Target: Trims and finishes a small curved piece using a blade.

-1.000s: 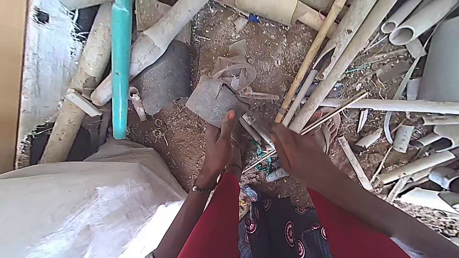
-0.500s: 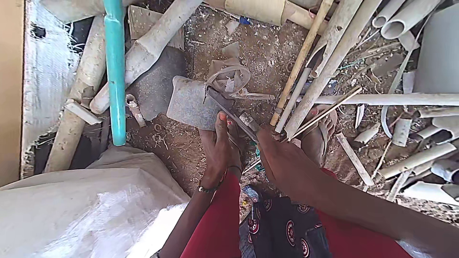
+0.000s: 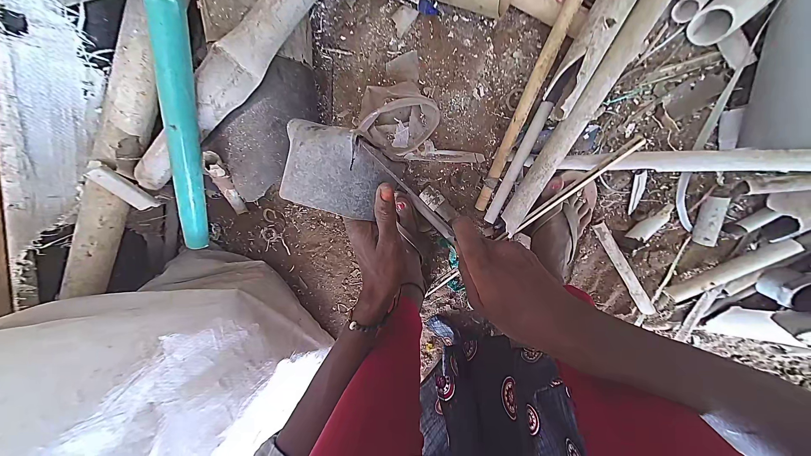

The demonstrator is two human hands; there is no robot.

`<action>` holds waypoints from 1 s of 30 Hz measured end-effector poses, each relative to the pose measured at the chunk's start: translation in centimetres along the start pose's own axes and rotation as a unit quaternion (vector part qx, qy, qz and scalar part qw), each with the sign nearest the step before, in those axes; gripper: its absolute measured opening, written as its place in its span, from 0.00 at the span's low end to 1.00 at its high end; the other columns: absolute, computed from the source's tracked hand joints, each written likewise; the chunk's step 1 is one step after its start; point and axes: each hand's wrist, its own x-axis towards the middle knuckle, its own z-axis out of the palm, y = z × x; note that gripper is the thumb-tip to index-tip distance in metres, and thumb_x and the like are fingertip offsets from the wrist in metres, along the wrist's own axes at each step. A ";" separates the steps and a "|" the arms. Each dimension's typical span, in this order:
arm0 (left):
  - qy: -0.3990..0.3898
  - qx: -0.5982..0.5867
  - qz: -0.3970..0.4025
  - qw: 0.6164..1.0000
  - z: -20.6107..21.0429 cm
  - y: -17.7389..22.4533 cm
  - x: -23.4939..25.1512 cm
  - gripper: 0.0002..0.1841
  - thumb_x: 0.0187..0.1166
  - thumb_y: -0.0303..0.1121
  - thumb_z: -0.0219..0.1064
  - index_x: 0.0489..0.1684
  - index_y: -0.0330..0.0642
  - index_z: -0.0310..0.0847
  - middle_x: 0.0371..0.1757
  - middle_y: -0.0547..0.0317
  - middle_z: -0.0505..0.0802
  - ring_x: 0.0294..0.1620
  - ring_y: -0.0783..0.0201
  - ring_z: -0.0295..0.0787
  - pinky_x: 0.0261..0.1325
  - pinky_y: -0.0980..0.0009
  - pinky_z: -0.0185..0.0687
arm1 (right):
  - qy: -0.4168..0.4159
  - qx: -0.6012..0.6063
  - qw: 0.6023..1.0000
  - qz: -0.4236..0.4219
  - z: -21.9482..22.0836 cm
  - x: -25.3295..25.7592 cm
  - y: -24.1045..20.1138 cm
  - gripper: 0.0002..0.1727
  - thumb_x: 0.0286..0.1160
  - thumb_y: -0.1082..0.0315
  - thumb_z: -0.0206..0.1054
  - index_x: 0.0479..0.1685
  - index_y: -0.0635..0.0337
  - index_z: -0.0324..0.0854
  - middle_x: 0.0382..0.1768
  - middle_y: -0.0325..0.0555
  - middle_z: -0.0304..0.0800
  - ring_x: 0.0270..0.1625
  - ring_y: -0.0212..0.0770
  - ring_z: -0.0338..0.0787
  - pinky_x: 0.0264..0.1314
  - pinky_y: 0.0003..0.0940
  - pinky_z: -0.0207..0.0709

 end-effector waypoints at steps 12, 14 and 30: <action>0.042 -0.029 -0.033 0.998 0.1 -0.2 -0.1 0.22 0.88 0.35 0.60 0.74 0.39 0.57 0.60 0.65 0.84 0.64 0.73 0.85 0.75 0.66 0.80 | -0.228 0.075 0.965 0.106 -2.3 1.9 -0.7 0.23 0.95 0.64 0.47 0.82 0.61 0.58 0.35 0.51 0.84 0.44 0.53 0.89 0.49 0.47 0.81; 0.036 -0.066 -0.024 0.997 0.3 0.0 0.1 0.20 0.88 0.34 0.60 0.73 0.43 0.58 0.60 0.68 0.85 0.65 0.72 0.85 0.77 0.65 0.78 | -0.190 0.052 0.975 0.099 -2.4 1.3 -0.6 0.20 0.93 0.65 0.49 0.77 0.61 0.62 0.32 0.50 0.84 0.41 0.54 0.90 0.45 0.46 0.81; -0.145 -0.212 -0.091 0.962 -4.0 -0.9 2.4 0.19 0.84 0.40 0.65 0.70 0.51 0.69 0.64 0.65 0.88 0.69 0.64 0.84 0.79 0.55 0.75 | -0.121 0.204 0.970 -0.051 -1.5 1.0 5.8 0.14 0.93 0.53 0.50 0.49 0.51 0.75 0.14 0.29 0.62 0.15 0.24 0.66 0.17 0.22 0.59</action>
